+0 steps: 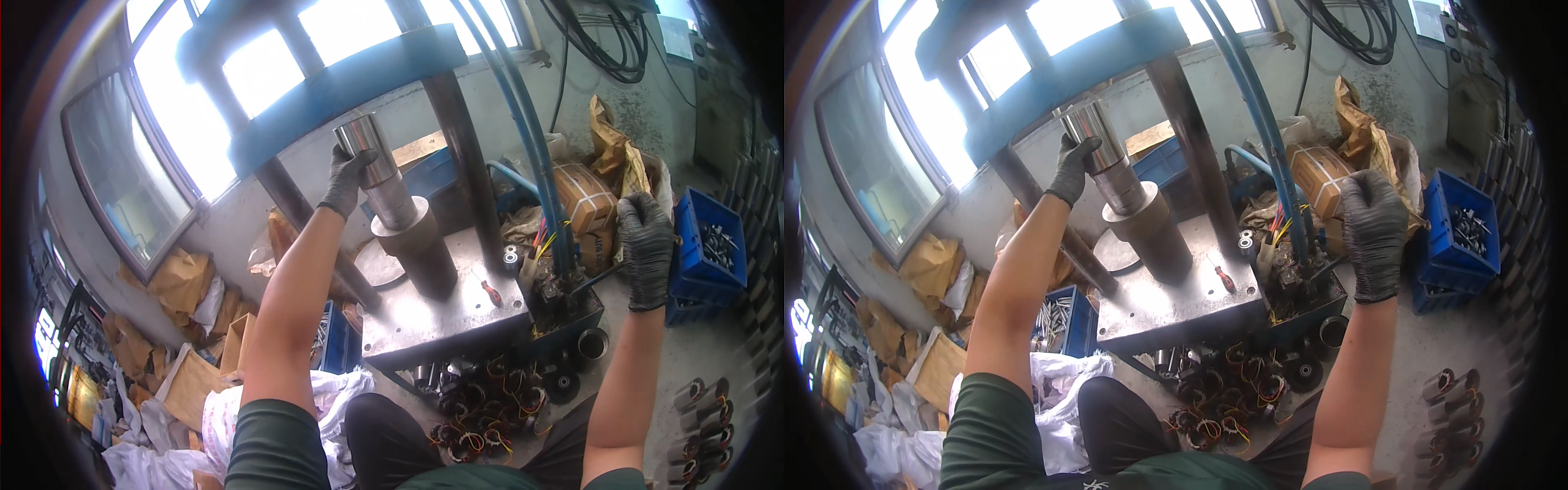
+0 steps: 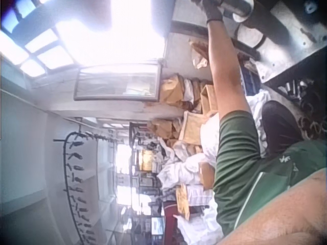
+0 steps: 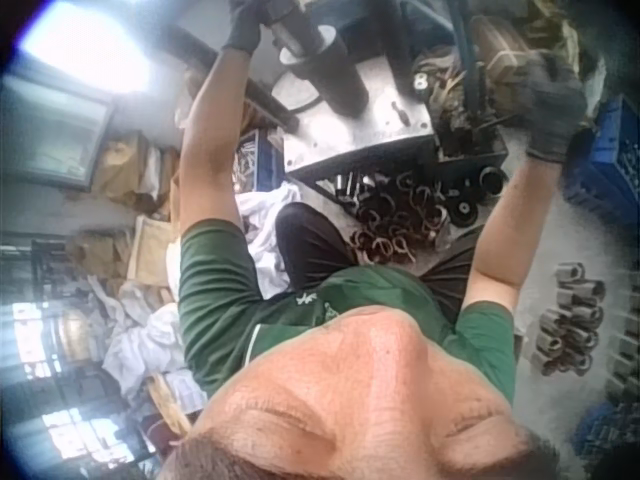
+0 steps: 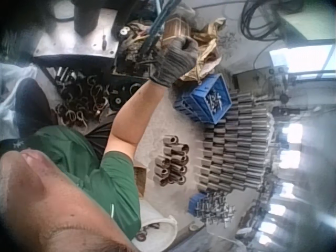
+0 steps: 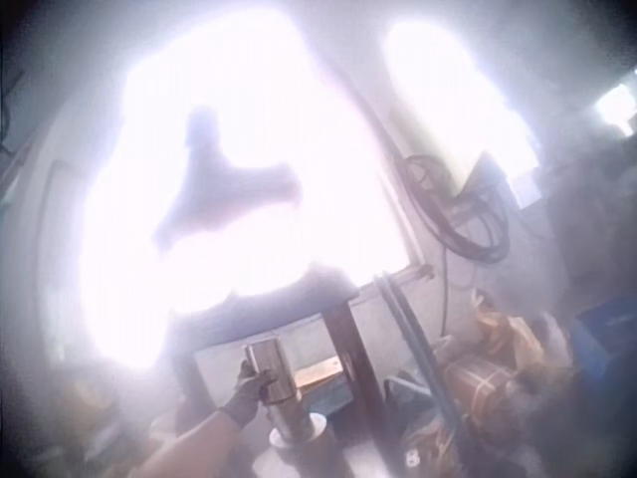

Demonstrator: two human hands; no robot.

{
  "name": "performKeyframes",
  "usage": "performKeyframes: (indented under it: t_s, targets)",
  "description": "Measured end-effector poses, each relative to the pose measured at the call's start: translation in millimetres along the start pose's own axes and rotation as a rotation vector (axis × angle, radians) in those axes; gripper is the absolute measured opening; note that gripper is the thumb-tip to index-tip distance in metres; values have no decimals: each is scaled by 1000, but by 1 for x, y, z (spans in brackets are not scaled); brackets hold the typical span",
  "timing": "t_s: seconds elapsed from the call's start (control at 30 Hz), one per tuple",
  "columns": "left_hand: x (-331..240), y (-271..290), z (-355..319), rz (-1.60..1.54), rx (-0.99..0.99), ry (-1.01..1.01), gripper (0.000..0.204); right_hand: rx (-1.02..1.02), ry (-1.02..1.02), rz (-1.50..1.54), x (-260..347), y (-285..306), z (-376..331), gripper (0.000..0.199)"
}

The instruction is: Assembling motor components by pressing a stator into a cylindrical metal housing using a hydraulic press.

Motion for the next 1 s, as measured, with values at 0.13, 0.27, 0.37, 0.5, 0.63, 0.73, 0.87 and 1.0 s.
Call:
performKeyframes:
  t_s: [0.13, 0.27, 0.37, 0.5, 0.63, 0.73, 0.87, 1.0]
  targets:
    - [5, 3, -6, -32, -27, -39, 66, 58, -4, 16, -4, -3, 1, 20]
    - [10, -2, -8, -84, -32, -32, 72, 90, 8, 30, 5, -3, -5, 22]
    - [9, -3, -10, -89, -38, -33, 75, 96, 39, 16, 12, -4, -10, 21]
    - [13, -6, -11, -124, -6, -112, 74, 244, -4, -96, 3, -7, -10, 18]
    - [37, -2, -17, -139, -88, -75, 72, 310, 16, -210, 16, -7, -13, 15]
    - [70, 14, -29, 12, -161, -124, 65, 351, 65, -274, 28, -6, -17, 15]
    - [84, -22, -71, -120, -138, -77, 65, 428, 148, -473, 31, 0, -27, 15]
    - [82, 0, -70, -99, -170, 40, 67, 780, 410, -796, 38, -1, -69, 13]
Point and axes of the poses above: each hand's wrist, its own z-axis towards the middle knuckle, its own y-axis out of the back of the hand, x = y × z, the point moved 7 cm from there along z, towards the middle knuckle, and after that the axes turned 3 degrees about -y, right-handed, at the moved point
